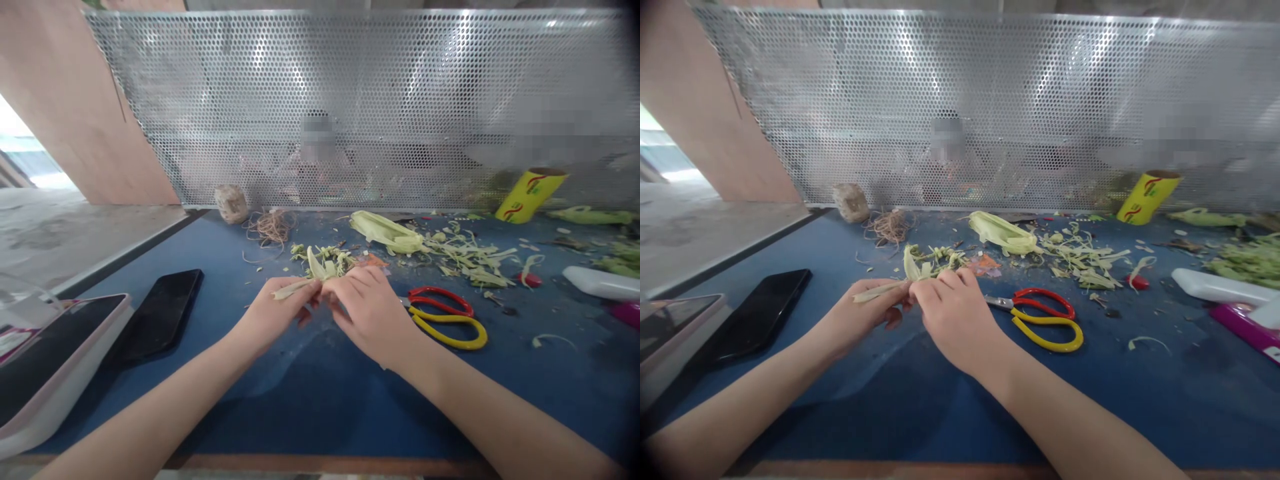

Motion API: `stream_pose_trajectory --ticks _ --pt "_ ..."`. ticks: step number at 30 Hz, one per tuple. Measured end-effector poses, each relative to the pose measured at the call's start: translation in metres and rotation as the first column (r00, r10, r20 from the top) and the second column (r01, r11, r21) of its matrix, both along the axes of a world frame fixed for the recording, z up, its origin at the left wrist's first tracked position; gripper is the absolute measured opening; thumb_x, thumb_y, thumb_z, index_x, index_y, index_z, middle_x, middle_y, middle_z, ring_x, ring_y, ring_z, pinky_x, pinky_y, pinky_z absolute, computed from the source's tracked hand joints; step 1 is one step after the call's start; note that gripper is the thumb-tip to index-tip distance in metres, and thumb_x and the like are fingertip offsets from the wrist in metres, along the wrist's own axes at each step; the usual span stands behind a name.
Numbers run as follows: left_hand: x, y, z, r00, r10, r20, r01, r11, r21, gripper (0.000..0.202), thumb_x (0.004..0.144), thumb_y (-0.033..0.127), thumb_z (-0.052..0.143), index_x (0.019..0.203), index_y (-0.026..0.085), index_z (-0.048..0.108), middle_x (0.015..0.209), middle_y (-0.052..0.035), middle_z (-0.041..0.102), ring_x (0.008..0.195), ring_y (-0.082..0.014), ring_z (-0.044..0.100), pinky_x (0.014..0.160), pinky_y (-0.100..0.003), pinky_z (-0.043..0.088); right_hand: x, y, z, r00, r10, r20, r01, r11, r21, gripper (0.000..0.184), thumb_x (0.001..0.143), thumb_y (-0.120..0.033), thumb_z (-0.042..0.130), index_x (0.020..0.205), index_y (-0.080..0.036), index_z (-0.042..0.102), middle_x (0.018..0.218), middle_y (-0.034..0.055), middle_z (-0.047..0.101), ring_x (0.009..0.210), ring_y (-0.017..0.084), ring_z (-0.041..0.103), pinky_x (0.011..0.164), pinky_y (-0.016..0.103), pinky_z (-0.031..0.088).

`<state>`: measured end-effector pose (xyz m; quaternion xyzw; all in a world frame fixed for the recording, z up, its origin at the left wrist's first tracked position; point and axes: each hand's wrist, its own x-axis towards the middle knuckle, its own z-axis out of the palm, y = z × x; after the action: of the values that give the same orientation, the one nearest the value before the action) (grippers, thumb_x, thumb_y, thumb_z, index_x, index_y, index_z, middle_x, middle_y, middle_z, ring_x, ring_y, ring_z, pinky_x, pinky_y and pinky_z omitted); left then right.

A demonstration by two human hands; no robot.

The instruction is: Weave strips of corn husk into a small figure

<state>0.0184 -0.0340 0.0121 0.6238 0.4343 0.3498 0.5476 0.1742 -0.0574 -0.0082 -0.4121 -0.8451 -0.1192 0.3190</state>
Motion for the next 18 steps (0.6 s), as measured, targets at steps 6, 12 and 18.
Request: stream_pose_trajectory --ticks 6,12,18 --pt "0.0008 0.0004 0.0003 0.989 0.061 0.133 -0.039 0.986 -0.161 0.022 0.072 0.032 0.059 0.070 0.010 0.062 0.065 -0.0024 0.055 0.058 -0.0107 0.046 0.043 -0.020 0.033 0.0024 0.0023 0.0009 0.986 -0.084 -0.145 0.085 0.996 -0.004 0.016 0.073 -0.013 0.055 0.089 -0.019 0.053 0.075 0.0001 0.062 0.080 0.018 0.050 0.077 0.033 0.031" --pt "-0.0006 0.0002 -0.0012 0.977 0.055 0.204 -0.006 0.973 -0.232 0.022 0.072 0.032 0.061 0.072 0.009 0.063 0.064 -0.0029 0.055 0.059 -0.0109 0.049 0.043 -0.019 0.035 0.0012 -0.0005 0.0025 0.972 -0.116 -0.205 0.117 0.993 -0.010 0.014 0.072 -0.013 0.055 0.084 -0.021 0.051 0.075 0.0005 0.059 0.082 0.019 0.050 0.078 0.034 0.034" --pt "0.0006 -0.0003 -0.0004 0.961 0.065 0.267 -0.016 0.984 -0.179 0.021 0.073 0.030 0.061 0.069 0.009 0.063 0.065 -0.0039 0.057 0.057 -0.0102 0.050 0.043 -0.019 0.039 0.0003 0.0038 -0.0012 0.837 -0.228 -0.497 0.150 0.970 -0.192 0.041 0.066 -0.020 0.060 0.102 -0.019 0.042 0.099 0.0098 0.048 0.087 0.021 0.049 0.075 0.036 0.042"
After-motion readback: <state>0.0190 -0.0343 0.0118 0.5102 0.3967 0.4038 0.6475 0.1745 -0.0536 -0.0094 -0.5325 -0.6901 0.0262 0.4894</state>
